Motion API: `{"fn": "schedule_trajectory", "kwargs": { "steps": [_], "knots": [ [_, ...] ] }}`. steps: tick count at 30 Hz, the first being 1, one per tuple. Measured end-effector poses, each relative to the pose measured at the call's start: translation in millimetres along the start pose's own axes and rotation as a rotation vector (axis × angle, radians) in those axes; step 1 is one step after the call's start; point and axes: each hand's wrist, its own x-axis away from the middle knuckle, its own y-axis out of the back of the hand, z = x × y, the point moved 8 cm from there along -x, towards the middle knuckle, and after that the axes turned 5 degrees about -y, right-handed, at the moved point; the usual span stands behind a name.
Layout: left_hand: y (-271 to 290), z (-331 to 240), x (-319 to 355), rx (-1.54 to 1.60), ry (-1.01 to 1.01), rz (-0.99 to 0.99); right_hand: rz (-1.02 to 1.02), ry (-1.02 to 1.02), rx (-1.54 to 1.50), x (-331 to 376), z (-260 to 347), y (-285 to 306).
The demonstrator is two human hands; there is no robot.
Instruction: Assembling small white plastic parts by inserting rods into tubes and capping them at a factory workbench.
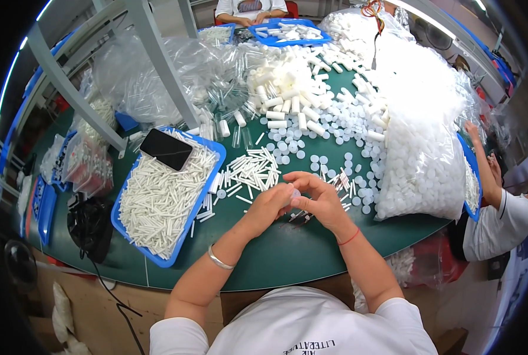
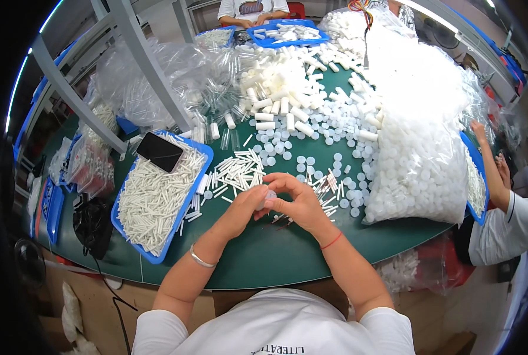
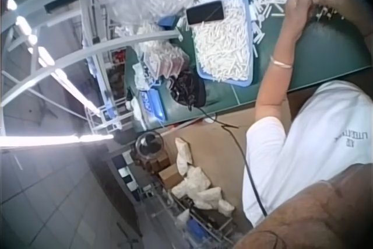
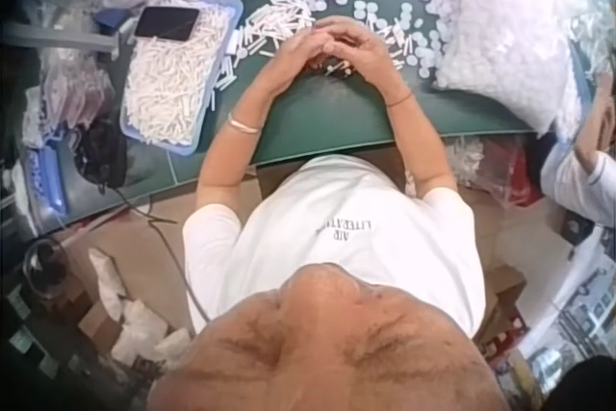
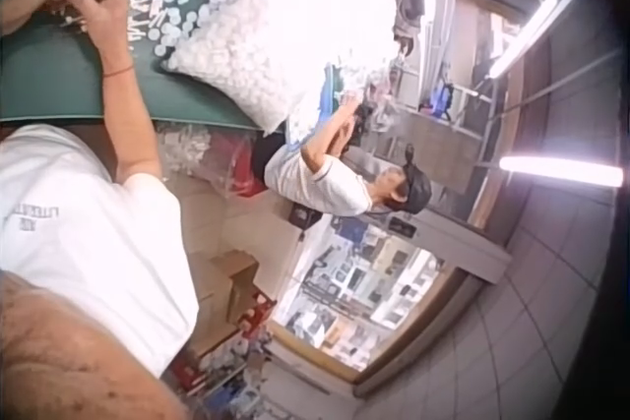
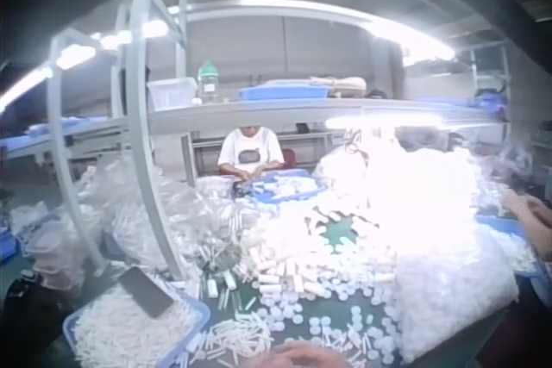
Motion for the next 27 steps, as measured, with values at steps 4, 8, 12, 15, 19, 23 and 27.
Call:
{"fn": "schedule_trajectory", "kwargs": {
  "steps": [4,8,12,15,19,23,27],
  "knots": [
    [-4.4,6.2,4.0,-0.014,0.017,-0.003,0.114,-0.196,-0.380,-0.3,0.4,-24.4],
    [-5.7,5.4,4.6,-0.066,0.040,0.019,0.165,-0.279,-0.428,0.1,-10.3,-27.3],
    [-6.2,10.0,4.4,-0.033,0.026,0.051,0.188,-0.337,-0.440,1.2,-23.7,-25.3],
    [-4.4,19.1,1.1,0.060,0.033,0.049,0.162,-0.349,-0.443,2.6,-29.1,-27.4],
    [-6.3,24.9,-2.6,0.402,0.086,0.018,0.144,-0.364,-0.628,-0.1,-29.4,-27.3],
    [-9.2,26.2,0.4,0.472,0.143,-0.052,0.167,-0.391,-0.635,1.5,-29.7,-27.4],
    [-9.3,28.6,2.1,0.447,0.160,-0.010,0.169,-0.414,-0.651,2.3,-33.8,-28.2]
  ]
}}
